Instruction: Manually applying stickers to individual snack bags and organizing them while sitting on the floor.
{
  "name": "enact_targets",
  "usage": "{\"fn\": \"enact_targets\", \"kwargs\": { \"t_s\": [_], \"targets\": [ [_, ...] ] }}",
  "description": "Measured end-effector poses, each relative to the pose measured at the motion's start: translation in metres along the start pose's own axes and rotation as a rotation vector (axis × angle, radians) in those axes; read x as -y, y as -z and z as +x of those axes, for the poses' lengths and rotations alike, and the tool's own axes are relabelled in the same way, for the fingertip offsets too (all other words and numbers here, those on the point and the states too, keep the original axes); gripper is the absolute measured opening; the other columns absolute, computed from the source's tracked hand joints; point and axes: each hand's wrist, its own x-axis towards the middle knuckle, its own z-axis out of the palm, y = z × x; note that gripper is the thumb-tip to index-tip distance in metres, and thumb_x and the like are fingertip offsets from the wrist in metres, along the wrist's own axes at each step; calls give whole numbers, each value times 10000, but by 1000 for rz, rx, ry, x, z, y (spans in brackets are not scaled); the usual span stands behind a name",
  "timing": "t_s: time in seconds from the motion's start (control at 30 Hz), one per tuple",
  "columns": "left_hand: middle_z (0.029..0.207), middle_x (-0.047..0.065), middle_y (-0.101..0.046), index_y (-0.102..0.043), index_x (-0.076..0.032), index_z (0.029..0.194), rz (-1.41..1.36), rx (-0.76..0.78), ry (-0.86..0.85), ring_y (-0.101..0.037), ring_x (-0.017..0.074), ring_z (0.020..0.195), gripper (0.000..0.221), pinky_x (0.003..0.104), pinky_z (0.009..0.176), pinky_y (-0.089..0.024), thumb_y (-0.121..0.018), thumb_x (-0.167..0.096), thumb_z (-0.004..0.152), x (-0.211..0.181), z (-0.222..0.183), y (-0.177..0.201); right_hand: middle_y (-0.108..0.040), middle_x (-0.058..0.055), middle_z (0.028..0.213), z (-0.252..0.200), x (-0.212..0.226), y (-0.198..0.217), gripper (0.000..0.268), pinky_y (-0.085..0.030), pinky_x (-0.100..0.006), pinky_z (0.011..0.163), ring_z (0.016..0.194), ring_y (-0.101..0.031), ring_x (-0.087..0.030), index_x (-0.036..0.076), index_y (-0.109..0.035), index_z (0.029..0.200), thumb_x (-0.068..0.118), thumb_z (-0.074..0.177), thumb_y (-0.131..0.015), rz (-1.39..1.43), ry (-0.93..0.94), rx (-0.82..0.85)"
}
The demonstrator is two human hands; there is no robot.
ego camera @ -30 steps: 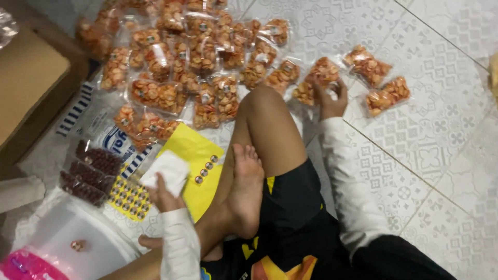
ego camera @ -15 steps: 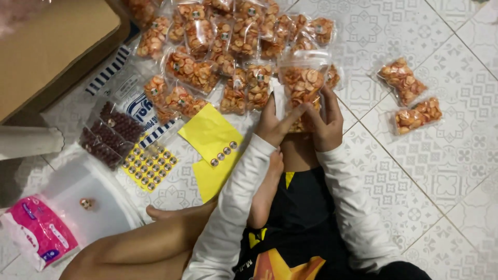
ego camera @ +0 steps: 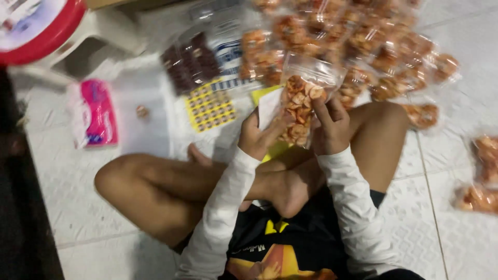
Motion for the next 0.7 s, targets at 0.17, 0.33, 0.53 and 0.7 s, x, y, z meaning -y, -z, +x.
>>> {"fn": "enact_targets", "kwargs": {
  "t_s": [0.17, 0.33, 0.53, 0.7],
  "targets": [
    [1309, 182, -632, -619, 10, 1305, 275, -255, -568, -571, 231, 1249, 335, 428, 1110, -462, -464, -206, 1102, -31, -30, 38, -605, -180, 1386, -24, -45, -29, 375, -484, -427, 1117, 1278, -614, -267, 62, -521, 1361, 243, 1046, -614, 172, -188, 209],
    [1570, 211, -433, -497, 34, 1469, 919, -138, -884, -412, 368, 1480, 434, 478, 1259, -279, -370, -143, 1094, -60, -47, 43, -507, -209, 1457, -52, 17, -84, 537, -399, -487, 1186, 1392, -523, -319, 90, -414, 1465, 471, 1087, -422, 224, -408, 338],
    [1538, 192, -491, -530, 43, 1449, 1039, -81, -888, -483, 366, 1435, 482, 439, 1206, -341, -361, -114, 1026, -54, -89, 27, -472, -314, 1506, -53, 61, -112, 668, -449, -622, 1108, 1270, -578, -510, 5, -322, 1550, 454, 1056, -341, 403, -442, 278],
    [1551, 144, -494, -516, -1, 1478, 1079, -41, -859, -465, 300, 1455, 521, 423, 1232, -296, -360, -146, 1003, -48, -86, 19, -484, -274, 1519, -49, 59, -101, 753, -402, -491, 1196, 1397, -518, -350, -31, -302, 1565, 509, 1056, -431, 153, -301, 395]
  ]
}}
